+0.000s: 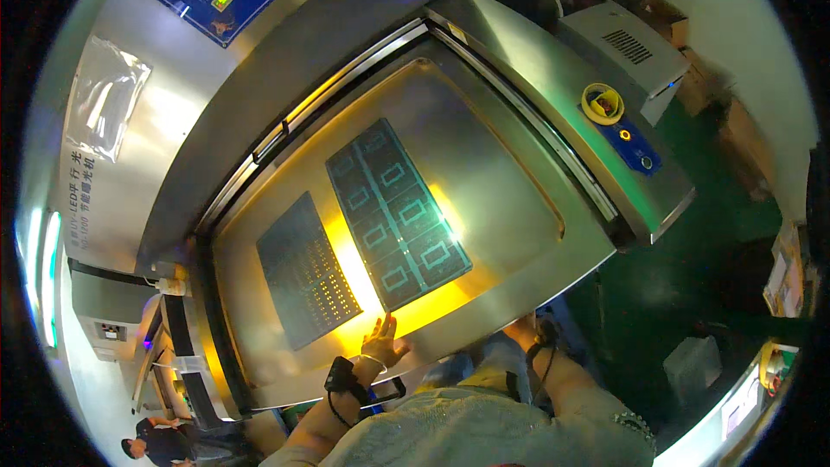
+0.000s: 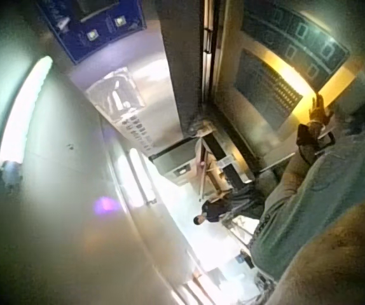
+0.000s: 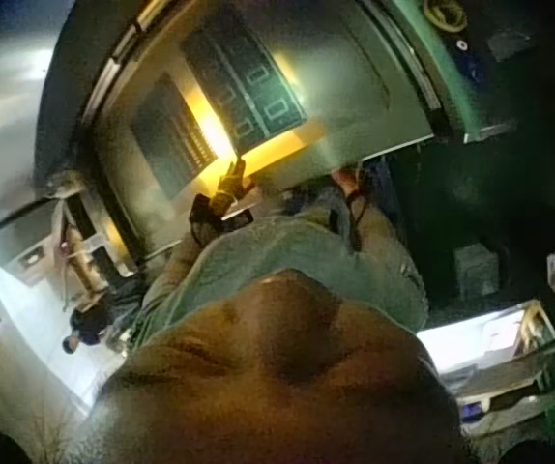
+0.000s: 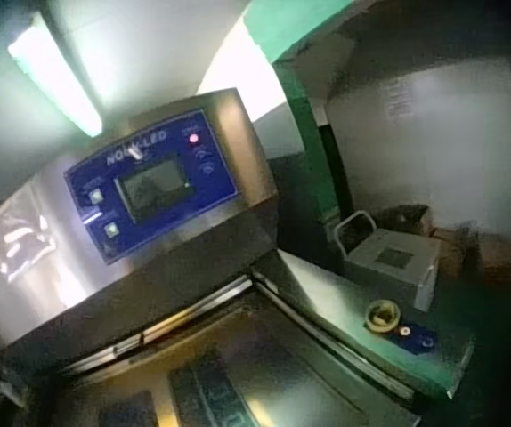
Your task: Operating a UV exposure machine and using a squeegee to process printed circuit boards.
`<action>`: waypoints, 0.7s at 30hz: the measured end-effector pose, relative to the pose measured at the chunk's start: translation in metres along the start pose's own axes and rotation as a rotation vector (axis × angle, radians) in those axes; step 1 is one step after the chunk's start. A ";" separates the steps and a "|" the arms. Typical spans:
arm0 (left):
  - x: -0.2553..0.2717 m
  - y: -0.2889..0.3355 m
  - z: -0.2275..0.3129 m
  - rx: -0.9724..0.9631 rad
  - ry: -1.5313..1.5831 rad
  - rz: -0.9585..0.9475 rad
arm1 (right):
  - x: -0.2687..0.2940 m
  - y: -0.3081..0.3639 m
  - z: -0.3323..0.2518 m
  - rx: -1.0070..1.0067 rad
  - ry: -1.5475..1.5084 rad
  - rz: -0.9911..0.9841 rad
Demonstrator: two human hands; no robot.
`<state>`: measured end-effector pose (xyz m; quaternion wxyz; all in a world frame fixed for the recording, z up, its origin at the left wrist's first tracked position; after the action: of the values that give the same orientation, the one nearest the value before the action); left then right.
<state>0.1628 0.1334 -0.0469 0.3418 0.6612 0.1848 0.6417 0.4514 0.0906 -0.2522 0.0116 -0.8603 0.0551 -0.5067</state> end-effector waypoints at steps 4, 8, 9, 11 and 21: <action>-0.003 -0.007 0.004 -0.015 0.004 -0.031 | -0.070 0.031 0.041 -0.313 -0.651 0.041; -0.006 -0.005 0.001 -0.034 0.013 -0.024 | -0.044 0.028 0.017 -0.367 -0.398 -0.044; -0.004 -0.005 0.006 -0.046 0.035 -0.024 | -0.030 0.028 0.012 -0.385 -0.304 -0.071; -0.005 -0.004 0.005 -0.046 0.012 -0.009 | 0.019 0.014 -0.017 -0.360 -0.150 -0.119; -0.004 -0.005 -0.002 -0.107 -0.005 -0.009 | 0.092 0.094 -0.032 -0.440 0.331 -0.248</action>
<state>0.1611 0.1346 -0.0536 0.3800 0.6427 0.1525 0.6475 0.4597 -0.0112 -0.1638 -0.2461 -0.7482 0.0589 -0.6133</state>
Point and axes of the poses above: each hand's wrist, its own y-axis away from the middle knuckle, its own x-axis out of the back of the hand, z = x × y, the point moved 10 cm from there along -y, towards the middle knuckle, and after that the axes turned 8 degrees about y, right-handed, at the moved point
